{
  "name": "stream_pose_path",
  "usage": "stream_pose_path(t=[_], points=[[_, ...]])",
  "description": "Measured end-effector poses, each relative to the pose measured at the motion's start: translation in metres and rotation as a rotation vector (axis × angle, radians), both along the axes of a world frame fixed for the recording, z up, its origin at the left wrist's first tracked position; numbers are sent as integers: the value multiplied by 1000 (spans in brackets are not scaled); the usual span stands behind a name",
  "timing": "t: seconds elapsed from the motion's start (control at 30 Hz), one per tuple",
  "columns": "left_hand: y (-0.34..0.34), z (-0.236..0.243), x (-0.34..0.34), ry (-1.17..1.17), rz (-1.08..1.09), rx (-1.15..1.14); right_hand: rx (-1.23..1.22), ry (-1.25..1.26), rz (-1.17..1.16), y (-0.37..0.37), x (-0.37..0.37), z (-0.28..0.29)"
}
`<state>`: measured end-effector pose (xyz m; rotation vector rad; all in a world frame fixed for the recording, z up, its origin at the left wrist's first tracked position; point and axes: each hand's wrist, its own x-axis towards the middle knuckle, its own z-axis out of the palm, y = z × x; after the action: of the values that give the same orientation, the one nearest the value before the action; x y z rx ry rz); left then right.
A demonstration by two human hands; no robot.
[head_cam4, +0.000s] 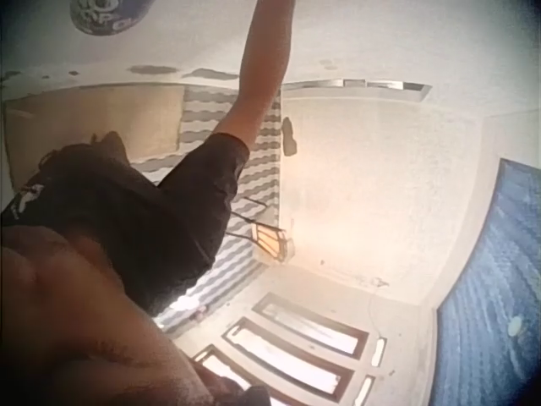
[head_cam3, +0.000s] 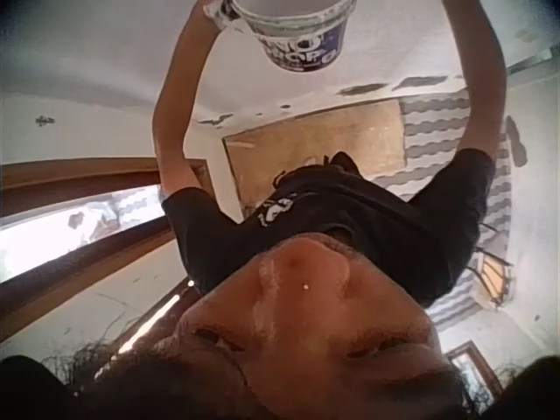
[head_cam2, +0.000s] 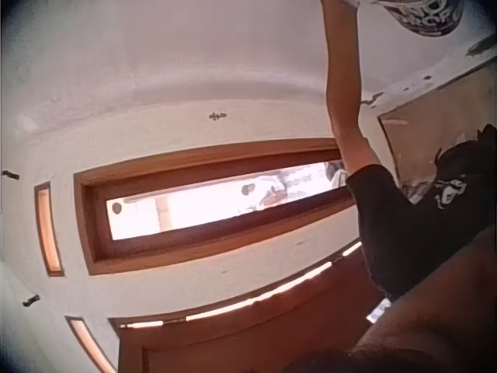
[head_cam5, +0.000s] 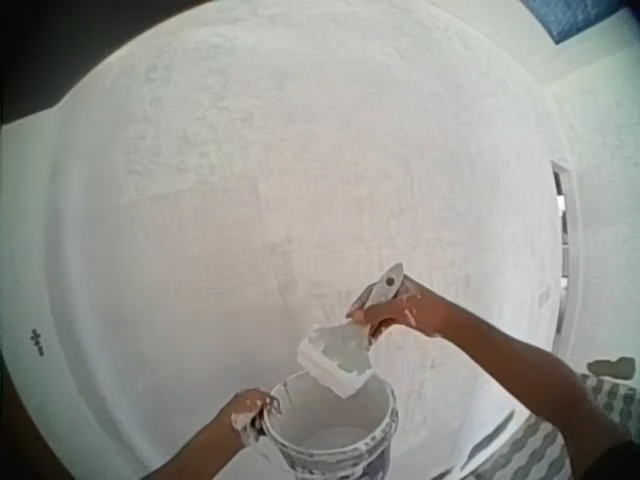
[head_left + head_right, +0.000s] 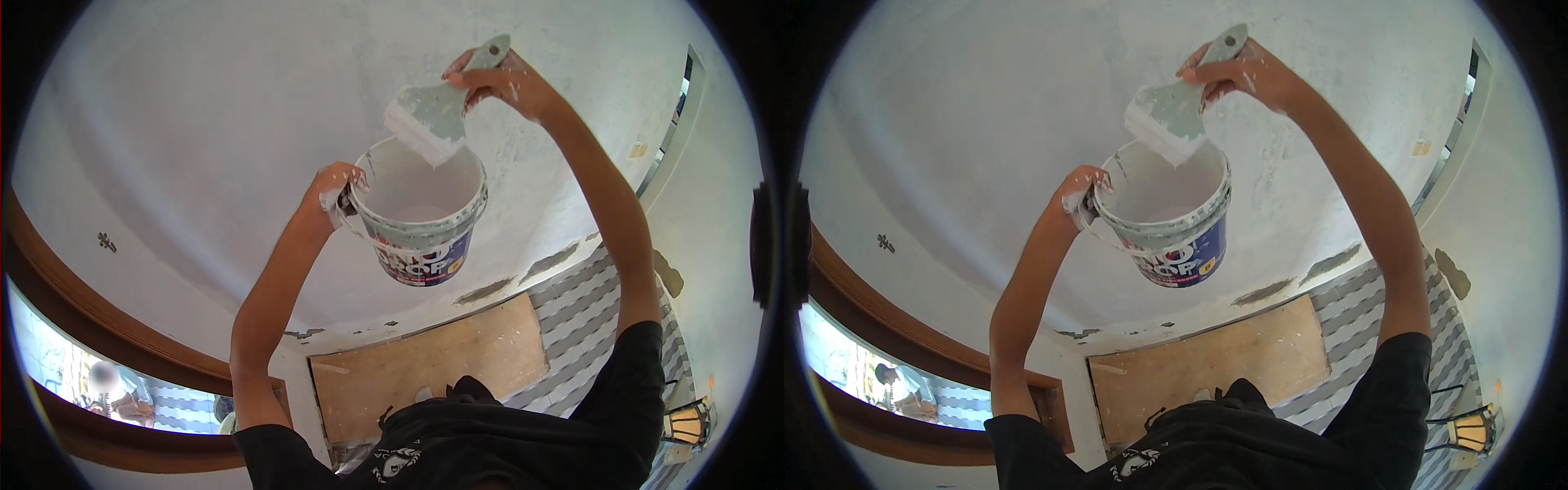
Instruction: Patching and smoothing a wall or ceiling area using a scraper and putty.
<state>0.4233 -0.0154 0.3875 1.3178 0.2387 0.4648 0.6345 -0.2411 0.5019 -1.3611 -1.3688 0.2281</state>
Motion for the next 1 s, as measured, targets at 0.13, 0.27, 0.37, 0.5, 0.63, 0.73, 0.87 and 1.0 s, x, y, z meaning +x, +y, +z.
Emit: stream_pose_path(t=[0.13,0.27,0.37,0.5,0.63,0.73,0.87,1.0], points=[[17,12,12,130,19,-5,-19,-20,30,22,16,21],[27,3,17,9,-1,-45,2,-97,19,44,36,35],[33,-4,22,92,82,-33,21,-184,0,60,49,49],[34,-17,25,115,114,-30,102,-402,-9,77,56,61],[29,-21,26,158,140,-32,127,-623,-80,92,57,69],[24,-24,27,49,204,-59,171,-690,-108,100,55,77],[22,-28,21,126,266,-10,-37,-746,-91,93,37,111],[20,-28,20,100,279,-23,-5,-803,-63,93,43,134]])
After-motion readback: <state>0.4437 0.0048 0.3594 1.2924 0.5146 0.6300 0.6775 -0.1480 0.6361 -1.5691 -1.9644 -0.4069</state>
